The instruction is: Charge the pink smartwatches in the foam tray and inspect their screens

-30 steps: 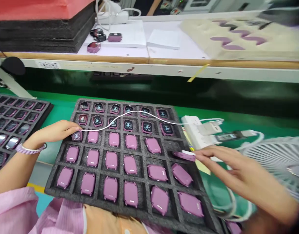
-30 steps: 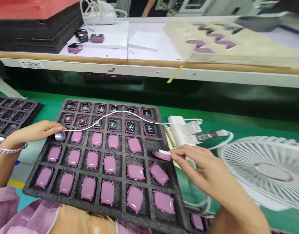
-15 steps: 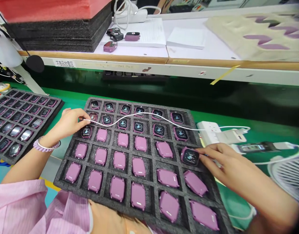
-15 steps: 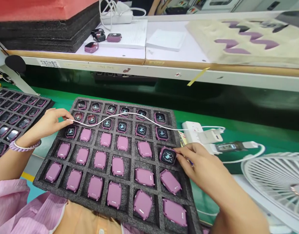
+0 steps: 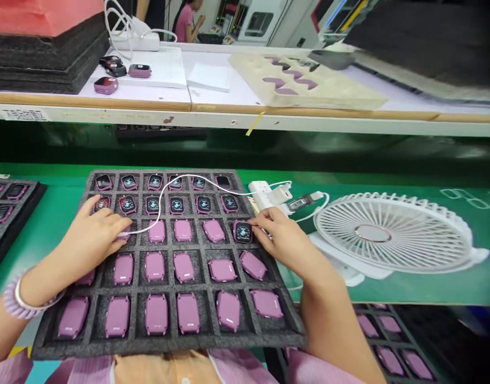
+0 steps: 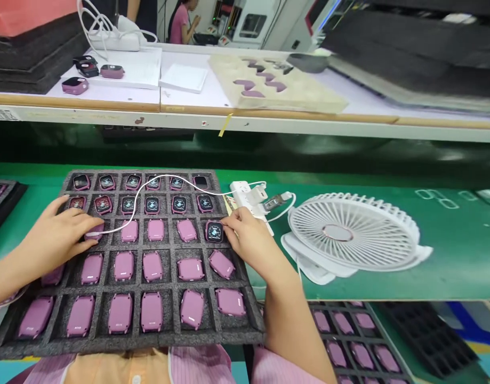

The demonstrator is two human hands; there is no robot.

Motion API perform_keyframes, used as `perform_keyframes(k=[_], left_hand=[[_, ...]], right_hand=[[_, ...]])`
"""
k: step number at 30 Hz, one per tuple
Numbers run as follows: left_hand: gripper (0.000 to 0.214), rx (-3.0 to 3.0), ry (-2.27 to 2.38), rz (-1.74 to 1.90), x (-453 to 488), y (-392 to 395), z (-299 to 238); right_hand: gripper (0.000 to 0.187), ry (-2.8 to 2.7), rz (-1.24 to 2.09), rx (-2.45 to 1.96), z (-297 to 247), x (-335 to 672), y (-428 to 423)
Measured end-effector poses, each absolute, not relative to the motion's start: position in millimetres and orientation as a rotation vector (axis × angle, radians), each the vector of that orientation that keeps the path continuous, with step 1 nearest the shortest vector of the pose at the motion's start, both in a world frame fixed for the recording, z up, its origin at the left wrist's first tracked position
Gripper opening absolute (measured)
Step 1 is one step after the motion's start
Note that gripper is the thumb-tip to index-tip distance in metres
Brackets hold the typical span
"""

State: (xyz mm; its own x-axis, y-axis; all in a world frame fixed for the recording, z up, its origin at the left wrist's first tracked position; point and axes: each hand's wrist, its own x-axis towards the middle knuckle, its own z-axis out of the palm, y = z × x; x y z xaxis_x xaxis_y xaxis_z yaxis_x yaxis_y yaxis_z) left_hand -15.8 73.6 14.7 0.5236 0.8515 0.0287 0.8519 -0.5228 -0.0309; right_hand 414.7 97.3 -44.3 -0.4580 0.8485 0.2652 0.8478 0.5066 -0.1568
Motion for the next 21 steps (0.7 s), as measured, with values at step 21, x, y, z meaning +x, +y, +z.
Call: perform_keyframes(k=[21], left_hand=[[0.058, -3.047, -2.064, -0.066, -37, 100, 13]], right_hand=[[0.031, -2.341, -0.215, -1.552, -44, 396, 89]])
